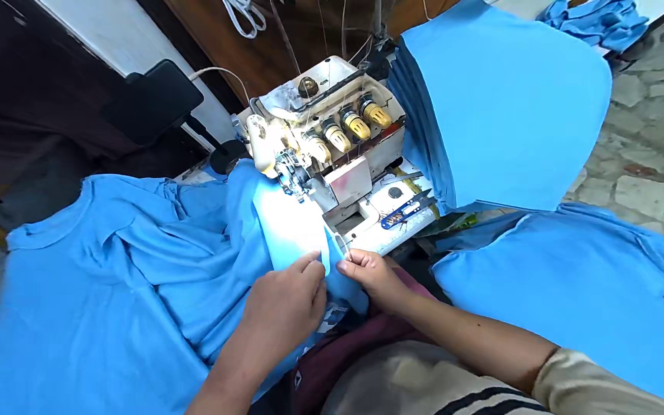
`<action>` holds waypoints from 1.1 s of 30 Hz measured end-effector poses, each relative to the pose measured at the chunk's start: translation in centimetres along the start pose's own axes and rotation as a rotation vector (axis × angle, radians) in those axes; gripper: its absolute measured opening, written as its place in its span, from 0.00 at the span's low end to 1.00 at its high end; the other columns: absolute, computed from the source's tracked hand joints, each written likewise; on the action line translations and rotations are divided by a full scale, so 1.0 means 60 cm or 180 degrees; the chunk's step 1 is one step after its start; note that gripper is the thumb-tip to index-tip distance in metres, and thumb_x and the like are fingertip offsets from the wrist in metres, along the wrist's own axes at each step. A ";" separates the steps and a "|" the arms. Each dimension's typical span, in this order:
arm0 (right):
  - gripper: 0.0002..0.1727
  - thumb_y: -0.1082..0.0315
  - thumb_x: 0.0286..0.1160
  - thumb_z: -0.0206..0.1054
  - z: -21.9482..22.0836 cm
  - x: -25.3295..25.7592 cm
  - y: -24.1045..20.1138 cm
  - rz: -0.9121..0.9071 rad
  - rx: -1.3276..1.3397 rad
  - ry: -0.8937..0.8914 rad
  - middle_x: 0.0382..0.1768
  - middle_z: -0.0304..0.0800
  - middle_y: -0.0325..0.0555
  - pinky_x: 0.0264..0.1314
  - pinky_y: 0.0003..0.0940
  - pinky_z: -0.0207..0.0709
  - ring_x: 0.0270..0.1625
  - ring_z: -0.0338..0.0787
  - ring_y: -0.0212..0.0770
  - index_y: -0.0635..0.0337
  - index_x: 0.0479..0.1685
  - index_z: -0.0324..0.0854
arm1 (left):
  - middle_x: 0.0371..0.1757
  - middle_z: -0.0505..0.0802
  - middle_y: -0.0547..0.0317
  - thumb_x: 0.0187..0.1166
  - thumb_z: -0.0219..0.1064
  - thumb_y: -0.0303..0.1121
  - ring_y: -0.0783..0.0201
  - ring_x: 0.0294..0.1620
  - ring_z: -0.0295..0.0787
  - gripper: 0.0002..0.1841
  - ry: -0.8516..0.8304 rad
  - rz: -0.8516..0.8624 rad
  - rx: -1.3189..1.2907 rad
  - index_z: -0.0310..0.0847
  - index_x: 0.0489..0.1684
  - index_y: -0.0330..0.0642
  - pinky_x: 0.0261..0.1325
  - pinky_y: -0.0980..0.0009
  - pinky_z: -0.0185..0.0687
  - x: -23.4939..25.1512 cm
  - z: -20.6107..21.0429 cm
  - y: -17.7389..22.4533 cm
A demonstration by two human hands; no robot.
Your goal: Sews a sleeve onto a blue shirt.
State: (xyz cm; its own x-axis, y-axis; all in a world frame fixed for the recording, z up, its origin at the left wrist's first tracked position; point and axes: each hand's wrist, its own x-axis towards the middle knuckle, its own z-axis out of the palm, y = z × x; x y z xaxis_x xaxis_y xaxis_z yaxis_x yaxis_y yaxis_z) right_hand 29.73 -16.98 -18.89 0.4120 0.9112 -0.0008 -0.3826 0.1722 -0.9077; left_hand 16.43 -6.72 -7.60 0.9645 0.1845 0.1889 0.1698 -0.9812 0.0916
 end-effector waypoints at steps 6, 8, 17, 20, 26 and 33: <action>0.10 0.70 0.81 0.60 -0.001 -0.038 -0.016 -0.0127 -0.0246 -0.0192 0.24 0.77 0.23 0.38 0.14 0.72 0.30 0.78 0.15 0.54 0.28 0.77 | 0.49 0.98 0.46 0.69 0.64 0.28 0.51 0.29 0.96 0.07 -0.0223 0.0070 0.0140 0.87 0.26 0.36 0.21 0.53 0.83 0.008 -0.003 0.009; 0.10 0.70 0.81 0.60 -0.004 -0.041 -0.014 -0.0096 -0.0301 -0.0281 0.24 0.77 0.23 0.38 0.13 0.72 0.30 0.78 0.15 0.54 0.28 0.76 | 0.46 0.97 0.45 0.68 0.65 0.28 0.50 0.29 0.96 0.07 -0.0258 0.0075 0.0164 0.87 0.26 0.36 0.21 0.53 0.82 0.013 -0.003 0.008; 0.11 0.67 0.84 0.59 -0.007 -0.034 -0.012 -0.0134 -0.0767 -0.0269 0.24 0.76 0.26 0.37 0.13 0.71 0.30 0.77 0.15 0.59 0.31 0.78 | 0.37 0.94 0.44 0.76 0.65 0.25 0.45 0.28 0.92 0.07 -0.0547 -0.0276 0.0531 0.88 0.32 0.34 0.24 0.50 0.80 0.049 -0.008 0.005; 0.11 0.66 0.84 0.60 -0.009 -0.033 -0.014 -0.0237 -0.0973 -0.0221 0.24 0.77 0.25 0.37 0.13 0.71 0.30 0.77 0.14 0.59 0.31 0.79 | 0.35 0.93 0.42 0.77 0.66 0.24 0.44 0.28 0.92 0.06 -0.0532 -0.0595 0.0770 0.90 0.35 0.33 0.24 0.50 0.80 0.063 0.008 0.018; 0.15 0.63 0.84 0.58 -0.053 -0.059 0.024 -0.0503 -0.2171 -0.0143 0.31 0.87 0.35 0.41 0.16 0.79 0.34 0.84 0.17 0.63 0.37 0.87 | 0.59 0.94 0.40 0.75 0.66 0.28 0.49 0.43 0.96 0.10 0.0735 -0.0277 -0.0022 0.88 0.25 0.34 0.42 0.56 0.89 -0.010 0.100 0.051; 0.13 0.61 0.78 0.61 -0.135 -0.108 0.034 -0.0244 -0.2340 0.0113 0.29 0.84 0.27 0.36 0.08 0.73 0.31 0.79 0.11 0.59 0.31 0.84 | 0.66 0.81 0.21 0.73 0.73 0.39 0.28 0.62 0.83 0.24 0.1593 -0.3092 0.0021 0.83 0.57 0.22 0.60 0.40 0.82 -0.249 0.069 -0.039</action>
State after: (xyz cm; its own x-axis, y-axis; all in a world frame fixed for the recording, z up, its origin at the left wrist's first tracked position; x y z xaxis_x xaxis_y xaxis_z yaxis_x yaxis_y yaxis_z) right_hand 32.99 -25.55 -24.13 0.4467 0.8918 0.0715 0.2958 -0.0718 -0.9525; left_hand 2.46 -7.41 -14.70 0.2272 0.8810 0.4150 0.8167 -0.4045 0.4116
